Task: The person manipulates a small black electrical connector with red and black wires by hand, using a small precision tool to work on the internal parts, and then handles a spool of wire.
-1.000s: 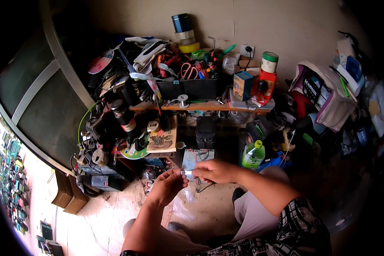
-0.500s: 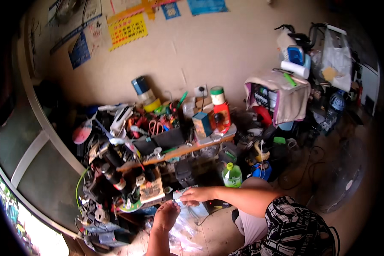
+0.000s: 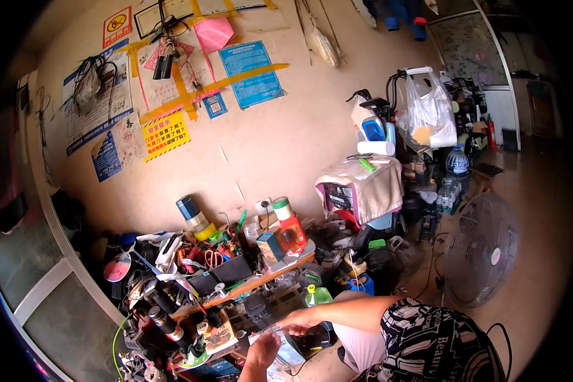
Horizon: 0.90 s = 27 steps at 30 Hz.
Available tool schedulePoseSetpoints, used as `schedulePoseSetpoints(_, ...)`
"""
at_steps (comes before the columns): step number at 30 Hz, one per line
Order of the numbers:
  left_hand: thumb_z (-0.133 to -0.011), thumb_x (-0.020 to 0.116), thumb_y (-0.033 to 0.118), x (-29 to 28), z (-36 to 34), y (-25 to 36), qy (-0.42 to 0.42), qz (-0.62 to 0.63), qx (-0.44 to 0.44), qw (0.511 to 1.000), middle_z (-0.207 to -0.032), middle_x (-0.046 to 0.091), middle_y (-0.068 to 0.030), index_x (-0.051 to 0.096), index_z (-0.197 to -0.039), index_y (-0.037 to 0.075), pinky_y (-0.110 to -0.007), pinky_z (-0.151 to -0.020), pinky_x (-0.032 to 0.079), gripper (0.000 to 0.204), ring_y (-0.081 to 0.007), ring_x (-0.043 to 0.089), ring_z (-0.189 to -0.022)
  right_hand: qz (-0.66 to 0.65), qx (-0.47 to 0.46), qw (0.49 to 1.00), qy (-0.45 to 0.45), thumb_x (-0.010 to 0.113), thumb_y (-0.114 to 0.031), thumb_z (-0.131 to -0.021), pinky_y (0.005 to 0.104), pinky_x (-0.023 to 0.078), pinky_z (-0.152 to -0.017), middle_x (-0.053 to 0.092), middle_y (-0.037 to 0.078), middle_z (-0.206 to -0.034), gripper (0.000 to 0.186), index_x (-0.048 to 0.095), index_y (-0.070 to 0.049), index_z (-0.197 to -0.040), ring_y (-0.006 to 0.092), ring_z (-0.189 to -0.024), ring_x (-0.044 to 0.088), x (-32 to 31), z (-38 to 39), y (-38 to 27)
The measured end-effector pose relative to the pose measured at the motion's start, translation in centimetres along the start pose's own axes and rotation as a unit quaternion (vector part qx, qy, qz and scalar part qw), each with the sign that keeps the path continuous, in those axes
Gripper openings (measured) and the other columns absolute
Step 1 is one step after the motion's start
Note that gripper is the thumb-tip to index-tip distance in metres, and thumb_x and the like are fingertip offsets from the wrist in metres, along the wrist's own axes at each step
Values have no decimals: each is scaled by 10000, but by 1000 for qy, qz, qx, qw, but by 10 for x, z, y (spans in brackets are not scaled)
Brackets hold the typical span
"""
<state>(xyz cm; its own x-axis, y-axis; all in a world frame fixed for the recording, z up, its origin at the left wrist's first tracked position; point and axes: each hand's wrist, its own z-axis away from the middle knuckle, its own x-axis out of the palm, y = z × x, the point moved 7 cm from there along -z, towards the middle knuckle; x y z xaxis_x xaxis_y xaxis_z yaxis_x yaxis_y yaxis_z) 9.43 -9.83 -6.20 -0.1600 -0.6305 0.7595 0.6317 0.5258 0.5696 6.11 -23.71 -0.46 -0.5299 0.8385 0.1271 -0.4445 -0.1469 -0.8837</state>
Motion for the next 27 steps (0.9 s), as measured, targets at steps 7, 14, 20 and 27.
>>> schedulePoseSetpoints(7,-912,516,121,3,11,-2,-23,20,-11,999,-826,642,-99,580,-903,38,-358,-715,566,105,-252,647,-770,49,-2,999,3,506,-489,-929,235,377,-540,480,-38,-652,424,584,-74,-894,87,-596,463,4,7,-12)
schedulePoseSetpoints(14,-907,535,106,4,17,4,-5,95,2,995,-834,644,-86,581,-924,45,-358,-737,561,79,-245,640,-770,44,-26,998,-25,493,-484,-937,221,362,-538,469,-41,-647,420,580,-76,-894,84,-595,457,17,7,-25)
schedulePoseSetpoints(20,-957,460,102,21,31,8,-13,67,11,998,-842,642,-83,576,-977,1,-327,-750,541,155,-203,626,-784,69,-55,996,-13,492,-476,-941,221,358,-540,478,-38,-655,417,581,-73,-885,80,-600,459,16,10,-29)
schedulePoseSetpoints(27,-956,469,99,25,32,7,-3,81,7,997,-842,641,-91,568,-988,-2,-325,-758,544,145,-212,631,-792,109,-104,989,12,492,-506,-929,233,355,-494,481,-30,-620,447,592,-78,-844,89,-531,433,9,5,-27)
